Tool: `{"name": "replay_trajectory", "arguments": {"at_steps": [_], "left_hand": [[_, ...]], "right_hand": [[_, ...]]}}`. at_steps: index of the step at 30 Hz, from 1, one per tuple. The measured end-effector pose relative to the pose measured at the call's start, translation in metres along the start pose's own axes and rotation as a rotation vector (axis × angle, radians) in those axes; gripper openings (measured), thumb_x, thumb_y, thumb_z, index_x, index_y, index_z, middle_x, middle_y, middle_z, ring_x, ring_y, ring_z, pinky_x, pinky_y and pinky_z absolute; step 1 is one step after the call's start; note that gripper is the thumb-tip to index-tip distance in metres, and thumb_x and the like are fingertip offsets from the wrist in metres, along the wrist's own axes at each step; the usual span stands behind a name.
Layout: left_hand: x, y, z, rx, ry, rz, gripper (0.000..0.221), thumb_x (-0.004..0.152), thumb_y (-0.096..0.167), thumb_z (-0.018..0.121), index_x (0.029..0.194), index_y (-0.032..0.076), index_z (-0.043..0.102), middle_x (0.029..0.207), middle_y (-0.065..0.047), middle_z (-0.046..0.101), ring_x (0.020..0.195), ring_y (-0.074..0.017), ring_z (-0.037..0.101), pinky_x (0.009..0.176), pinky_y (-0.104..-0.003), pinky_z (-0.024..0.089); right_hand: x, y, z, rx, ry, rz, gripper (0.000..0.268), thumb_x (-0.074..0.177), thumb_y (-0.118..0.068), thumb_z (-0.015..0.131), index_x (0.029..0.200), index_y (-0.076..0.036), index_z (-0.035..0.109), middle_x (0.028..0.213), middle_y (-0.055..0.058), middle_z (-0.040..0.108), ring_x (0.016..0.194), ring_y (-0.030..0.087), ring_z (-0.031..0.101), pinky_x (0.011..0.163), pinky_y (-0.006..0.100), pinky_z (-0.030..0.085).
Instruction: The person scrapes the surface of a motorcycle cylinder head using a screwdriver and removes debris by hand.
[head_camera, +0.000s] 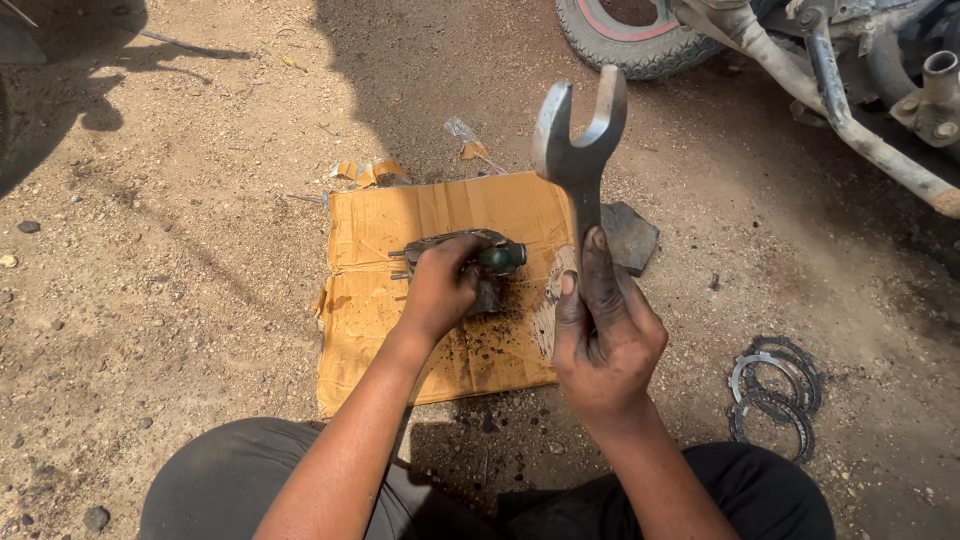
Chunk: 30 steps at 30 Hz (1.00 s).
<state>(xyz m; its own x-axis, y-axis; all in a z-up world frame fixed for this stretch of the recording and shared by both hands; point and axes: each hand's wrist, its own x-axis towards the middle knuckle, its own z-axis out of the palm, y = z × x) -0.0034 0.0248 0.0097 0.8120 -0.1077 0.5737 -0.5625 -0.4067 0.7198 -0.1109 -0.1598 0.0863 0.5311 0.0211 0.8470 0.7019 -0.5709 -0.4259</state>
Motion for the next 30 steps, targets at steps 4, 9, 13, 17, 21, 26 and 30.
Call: {"name": "replay_trajectory", "arguments": {"at_steps": [4, 9, 13, 17, 21, 26, 30], "left_hand": [[-0.003, 0.017, -0.012, 0.113, 0.067, -0.016, 0.041, 0.076, -0.016, 0.057, 0.111, 0.0, 0.071, 0.105, -0.021, 0.075, 0.103, -0.0385, 0.072, 0.089, -0.043, 0.056], [0.016, 0.02, -0.079, -0.63, 0.362, 0.025, 0.019, 0.1, -0.013, 0.062, 0.109, 0.003, 0.059, 0.112, -0.011, 0.07, 0.117, -0.0225, 0.068, 0.114, -0.042, 0.055], [0.005, 0.009, -0.085, -0.572, 0.278, -0.108, 0.02, 0.095, -0.013, 0.061, 0.106, 0.004, 0.056, 0.109, -0.011, 0.07, 0.116, -0.0216, 0.07, 0.109, -0.041, 0.051], [0.001, -0.01, -0.044, -0.582, 0.18, -0.15, 0.02, 0.096, -0.014, 0.059, 0.105, 0.003, 0.056, 0.109, -0.01, 0.068, 0.113, -0.0197, 0.067, 0.107, -0.037, 0.052], [0.006, -0.02, -0.022, -0.546, 0.16, -0.226, 0.017, 0.096, -0.013, 0.059, 0.102, 0.004, 0.056, 0.104, -0.008, 0.069, 0.11, -0.0172, 0.07, 0.104, -0.034, 0.055], [0.003, -0.026, -0.017, -0.473, 0.16, -0.235, 0.018, 0.095, -0.012, 0.06, 0.101, 0.004, 0.056, 0.102, -0.007, 0.069, 0.106, -0.016, 0.069, 0.1, -0.033, 0.055], [0.004, -0.016, -0.019, -0.37, 0.128, -0.223, 0.016, 0.094, -0.01, 0.063, 0.099, 0.004, 0.058, 0.099, -0.007, 0.072, 0.101, -0.0174, 0.07, 0.095, -0.034, 0.056]], "right_hand": [[-0.043, 0.033, -0.009, -0.146, 0.038, -0.099, 0.063, 0.102, 0.004, 0.065, 0.156, -0.023, 0.047, 0.089, 0.006, 0.062, 0.067, 0.007, 0.057, 0.057, 0.027, 0.049], [-0.083, 0.079, -0.022, -0.22, -0.063, 0.109, 0.058, 0.099, 0.003, 0.066, 0.151, -0.016, 0.054, 0.082, 0.005, 0.061, 0.062, 0.007, 0.055, 0.053, 0.027, 0.047], [-0.076, 0.091, -0.018, -0.15, -0.066, 0.184, 0.054, 0.098, 0.003, 0.065, 0.149, -0.012, 0.055, 0.087, 0.005, 0.065, 0.064, 0.006, 0.059, 0.051, 0.026, 0.048], [-0.084, 0.089, -0.015, -0.174, -0.082, 0.166, 0.05, 0.097, 0.001, 0.065, 0.147, -0.008, 0.059, 0.086, 0.006, 0.064, 0.064, 0.009, 0.058, 0.052, 0.027, 0.048], [-0.091, 0.105, -0.017, -0.295, -0.152, 0.091, 0.029, 0.097, -0.003, 0.068, 0.126, -0.005, 0.067, 0.094, 0.01, 0.068, 0.063, 0.01, 0.065, 0.048, 0.024, 0.054], [-0.094, 0.106, -0.018, -0.346, -0.184, 0.114, 0.027, 0.095, -0.004, 0.07, 0.121, -0.001, 0.07, 0.088, 0.01, 0.067, 0.059, 0.012, 0.064, 0.047, 0.029, 0.054], [-0.089, 0.1, -0.018, -0.338, -0.166, 0.073, 0.032, 0.095, -0.003, 0.068, 0.126, -0.001, 0.07, 0.089, 0.011, 0.067, 0.06, 0.013, 0.064, 0.048, 0.028, 0.054]]}}
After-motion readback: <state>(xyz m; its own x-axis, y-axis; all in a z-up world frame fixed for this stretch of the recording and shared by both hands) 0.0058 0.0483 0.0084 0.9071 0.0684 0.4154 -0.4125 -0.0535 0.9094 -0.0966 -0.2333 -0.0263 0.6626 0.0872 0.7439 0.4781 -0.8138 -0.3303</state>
